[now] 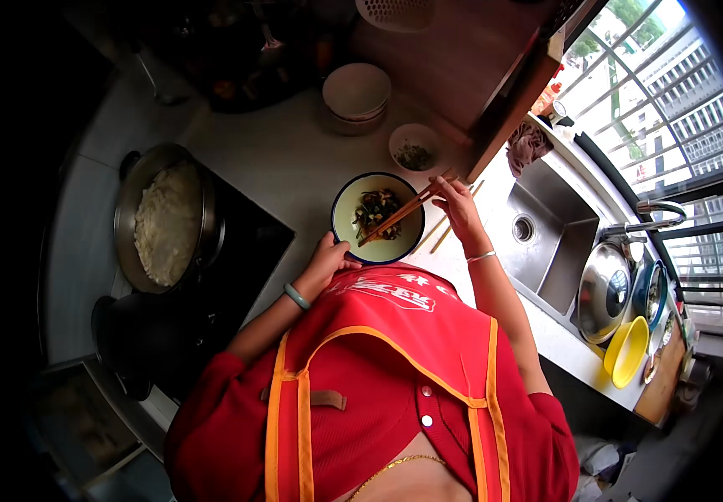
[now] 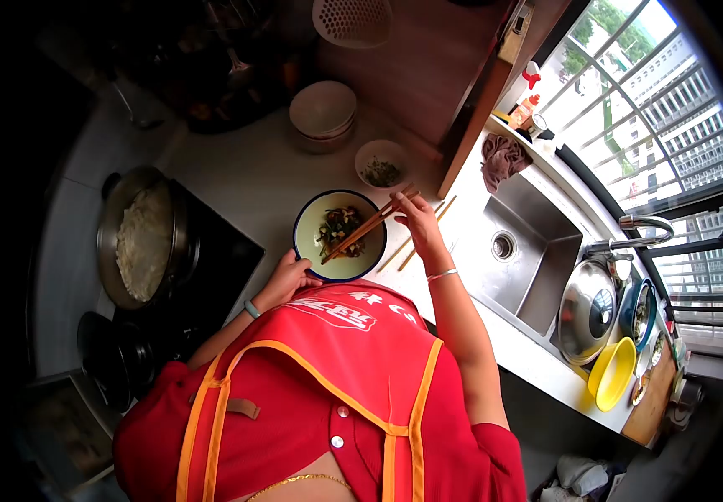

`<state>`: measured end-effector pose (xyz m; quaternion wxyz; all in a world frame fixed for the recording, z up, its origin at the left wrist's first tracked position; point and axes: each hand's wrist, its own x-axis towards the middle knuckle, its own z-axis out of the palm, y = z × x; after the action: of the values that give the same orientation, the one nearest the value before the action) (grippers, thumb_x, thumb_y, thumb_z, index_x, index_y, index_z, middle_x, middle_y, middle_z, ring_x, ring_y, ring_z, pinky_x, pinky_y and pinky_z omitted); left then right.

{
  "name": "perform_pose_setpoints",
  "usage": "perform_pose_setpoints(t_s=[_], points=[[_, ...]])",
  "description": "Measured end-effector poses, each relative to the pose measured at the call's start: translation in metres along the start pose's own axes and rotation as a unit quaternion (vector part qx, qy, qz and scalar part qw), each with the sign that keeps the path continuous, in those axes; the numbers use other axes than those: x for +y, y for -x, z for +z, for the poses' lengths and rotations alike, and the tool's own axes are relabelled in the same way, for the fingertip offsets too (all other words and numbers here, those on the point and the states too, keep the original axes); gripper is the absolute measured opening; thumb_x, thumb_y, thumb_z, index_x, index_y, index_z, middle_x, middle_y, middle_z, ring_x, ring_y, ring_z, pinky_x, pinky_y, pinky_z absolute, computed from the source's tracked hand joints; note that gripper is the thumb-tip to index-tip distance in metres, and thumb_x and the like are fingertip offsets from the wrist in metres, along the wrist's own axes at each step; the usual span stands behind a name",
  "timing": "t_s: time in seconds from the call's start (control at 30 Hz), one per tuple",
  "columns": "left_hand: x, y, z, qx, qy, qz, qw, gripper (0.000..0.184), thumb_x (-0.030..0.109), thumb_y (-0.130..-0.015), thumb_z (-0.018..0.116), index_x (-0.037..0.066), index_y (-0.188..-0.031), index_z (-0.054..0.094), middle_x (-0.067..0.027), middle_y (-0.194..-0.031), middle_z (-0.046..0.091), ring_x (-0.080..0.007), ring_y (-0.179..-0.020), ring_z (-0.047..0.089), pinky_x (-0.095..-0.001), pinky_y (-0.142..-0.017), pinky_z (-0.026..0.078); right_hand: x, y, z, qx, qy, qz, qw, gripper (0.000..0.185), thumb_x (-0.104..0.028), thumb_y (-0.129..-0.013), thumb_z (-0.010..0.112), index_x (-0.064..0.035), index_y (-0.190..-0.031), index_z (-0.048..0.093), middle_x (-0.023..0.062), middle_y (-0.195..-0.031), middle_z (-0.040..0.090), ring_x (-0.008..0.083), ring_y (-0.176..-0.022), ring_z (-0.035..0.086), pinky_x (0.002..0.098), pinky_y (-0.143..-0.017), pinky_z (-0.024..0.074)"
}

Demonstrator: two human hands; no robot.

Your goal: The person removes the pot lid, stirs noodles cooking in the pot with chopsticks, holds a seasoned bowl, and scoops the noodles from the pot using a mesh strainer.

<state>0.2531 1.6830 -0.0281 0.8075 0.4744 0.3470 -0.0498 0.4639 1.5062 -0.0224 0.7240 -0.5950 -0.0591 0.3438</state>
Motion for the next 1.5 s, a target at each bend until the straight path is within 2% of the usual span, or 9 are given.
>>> perform_pose_setpoints(t_s=[0.1, 0.17, 0.3, 0.57, 0.73, 0.97, 1.13, 1.23, 1.5], points=[[-0.008, -0.01, 0.001, -0.002, 0.008, -0.006, 1.0, 0.021, 0.005, -0.083, 0.039, 0.001, -0.102, 0.033, -0.0153, -0.103, 0.047, -0.022, -0.078, 0.055, -0.0331, -0.064, 0.05, 0.002, 0.018, -0.004, -0.006, 0.046, 0.013, 0.999, 0.023, -0.024, -0.083, 0.055, -0.0014, -0.087, 0.057, 0.0026, -0.067, 0.053, 0.0092, -0.057, 0.051, 0.0193, -0.052, 0.0396], [-0.011, -0.013, 0.004, -0.001, 0.015, -0.01, 1.0, 0.02, 0.005, -0.083, 0.039, 0.0, -0.101, 0.033, -0.0159, -0.103, 0.047, -0.0223, -0.078, 0.055, -0.0334, -0.064, 0.05, 0.009, 0.028, -0.007, -0.015, -0.004, 0.021, 1.0, 0.022, -0.023, -0.083, 0.055, -0.0019, -0.089, 0.055, 0.0038, -0.067, 0.054, 0.01, -0.058, 0.053, 0.0207, -0.053, 0.0433], [-0.017, -0.02, 0.006, 0.008, 0.068, -0.026, 0.997, 0.019, 0.004, -0.083, 0.039, 0.0, -0.101, 0.033, -0.0178, -0.099, 0.048, -0.0237, -0.077, 0.056, -0.0343, -0.066, 0.05, 0.018, 0.039, -0.008, 0.046, -0.082, 0.005, 0.996, 0.023, -0.021, -0.086, 0.049, 0.0005, -0.094, 0.051, 0.008, -0.075, 0.056, 0.0156, -0.068, 0.058, 0.0265, -0.066, 0.0501], [-0.02, -0.048, 0.013, 0.006, 0.135, 0.037, 0.99, 0.022, 0.001, -0.078, 0.038, -0.003, -0.099, 0.037, -0.0184, -0.087, 0.054, -0.0272, -0.07, 0.058, -0.0365, -0.061, 0.051, 0.046, 0.036, -0.002, -0.022, -0.216, 0.06, 0.974, 0.033, -0.019, -0.087, 0.046, 0.0039, -0.11, 0.044, 0.0157, -0.107, 0.051, 0.0235, -0.099, 0.053, 0.0313, -0.087, 0.043], [-0.032, -0.076, 0.007, 0.019, 0.175, 0.032, 0.984, 0.022, 0.0, -0.079, 0.038, 0.0, -0.101, 0.037, -0.0188, -0.089, 0.053, -0.028, -0.069, 0.058, -0.0361, -0.059, 0.052, 0.056, 0.032, -0.004, -0.025, -0.255, 0.1, 0.961, 0.042, -0.019, -0.085, 0.05, 0.0082, -0.114, 0.035, 0.0249, -0.116, 0.041, 0.0298, -0.105, 0.048, 0.0357, -0.088, 0.0421], [-0.037, -0.048, 0.011, -0.043, 0.123, -0.004, 0.992, 0.024, 0.021, -0.086, 0.049, 0.004, -0.1, 0.039, -0.0122, -0.097, 0.052, -0.0227, -0.086, 0.057, -0.033, -0.069, 0.05, 0.054, 0.064, -0.012, -0.105, -0.068, 0.153, 0.98, 0.038, -0.021, -0.087, 0.046, 0.0024, -0.117, 0.042, 0.0118, -0.102, 0.055, 0.0204, -0.09, 0.056, 0.0299, -0.077, 0.0468], [-0.05, -0.015, 0.019, -0.166, -0.13, -0.054, 0.976, 0.051, 0.021, -0.083, 0.053, -0.001, -0.125, 0.033, -0.0124, -0.106, 0.053, -0.0155, -0.088, 0.054, -0.0257, -0.08, 0.043, 0.039, 0.11, -0.004, -0.273, 0.197, 0.166, 0.927, 0.037, -0.025, -0.088, 0.044, 0.0013, -0.114, 0.05, 0.0112, -0.11, 0.054, 0.0183, -0.101, 0.05, 0.028, -0.091, 0.0366], [-0.051, -0.005, 0.025, -0.279, -0.372, 0.051, 0.884, 0.046, 0.026, -0.087, 0.047, -0.001, -0.123, 0.038, -0.0103, -0.111, 0.053, -0.0135, -0.102, 0.049, -0.025, -0.087, 0.039, 0.023, 0.13, 0.004, -0.311, 0.319, 0.151, 0.883, 0.045, -0.035, -0.088, 0.041, -0.0029, -0.118, 0.048, 0.0129, -0.115, 0.052, 0.0197, -0.105, 0.048, 0.0271, -0.092, 0.0344], [-0.076, 0.058, 0.02, -0.265, -0.277, -0.072, 0.921, 0.051, 0.038, -0.089, 0.036, -0.002, -0.118, 0.043, -0.0164, -0.116, 0.05, -0.023, -0.108, 0.047, -0.0286, -0.092, 0.035, 0.032, 0.148, -0.029, -0.417, 0.317, 0.171, 0.834, 0.055, -0.045, -0.089, 0.029, -0.0064, -0.128, 0.035, 0.0135, -0.133, 0.031, 0.0231, -0.122, 0.03, 0.0296, -0.101, 0.0229]])
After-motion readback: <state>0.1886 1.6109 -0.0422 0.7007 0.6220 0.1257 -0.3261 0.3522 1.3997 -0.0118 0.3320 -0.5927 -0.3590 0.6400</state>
